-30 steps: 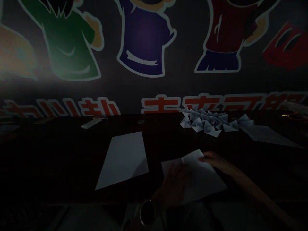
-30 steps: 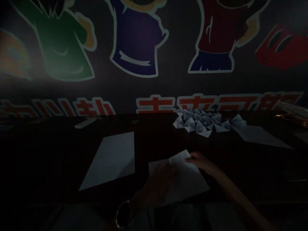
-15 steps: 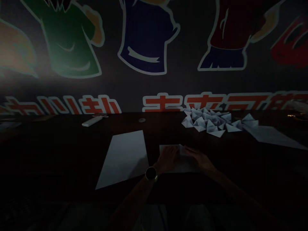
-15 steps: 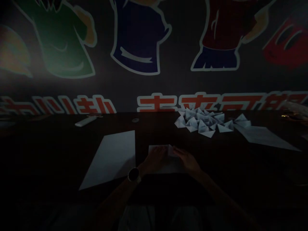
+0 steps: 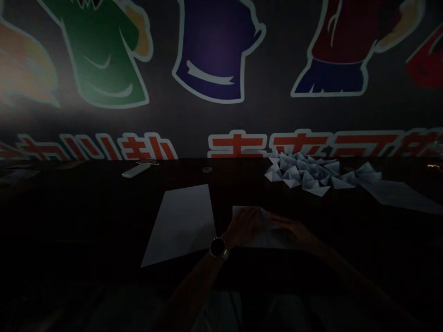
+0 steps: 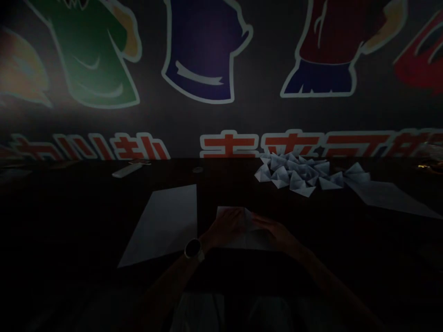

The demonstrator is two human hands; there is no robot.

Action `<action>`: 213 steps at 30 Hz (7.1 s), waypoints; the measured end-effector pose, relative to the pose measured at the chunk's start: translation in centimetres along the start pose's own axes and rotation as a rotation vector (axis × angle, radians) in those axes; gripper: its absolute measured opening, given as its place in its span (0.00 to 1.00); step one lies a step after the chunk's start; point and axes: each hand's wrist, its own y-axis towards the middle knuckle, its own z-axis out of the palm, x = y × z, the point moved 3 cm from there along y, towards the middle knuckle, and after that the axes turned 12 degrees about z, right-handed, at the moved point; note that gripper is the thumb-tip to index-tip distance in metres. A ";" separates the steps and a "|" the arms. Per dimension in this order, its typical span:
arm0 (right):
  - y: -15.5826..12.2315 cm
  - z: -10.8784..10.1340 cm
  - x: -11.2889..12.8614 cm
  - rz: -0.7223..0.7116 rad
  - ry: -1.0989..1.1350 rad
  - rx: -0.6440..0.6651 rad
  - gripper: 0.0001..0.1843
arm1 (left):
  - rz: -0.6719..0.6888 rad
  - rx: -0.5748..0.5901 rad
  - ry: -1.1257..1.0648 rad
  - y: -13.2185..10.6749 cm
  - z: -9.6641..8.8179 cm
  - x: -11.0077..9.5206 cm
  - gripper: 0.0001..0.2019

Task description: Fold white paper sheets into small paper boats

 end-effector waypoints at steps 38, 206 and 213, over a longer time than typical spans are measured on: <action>-0.3 0.5 -0.3 -0.026 -0.025 0.031 0.25 | -0.036 -0.018 -0.103 0.7 0.1 -0.4 0.25; -10.7 2.0 7.1 0.099 -0.748 -0.416 0.38 | 0.117 0.177 -0.030 -8.6 -4.7 -9.1 0.37; -10.6 2.2 6.6 0.110 -0.810 -0.411 0.32 | -0.023 0.127 0.127 -5.6 -2.0 -11.5 0.34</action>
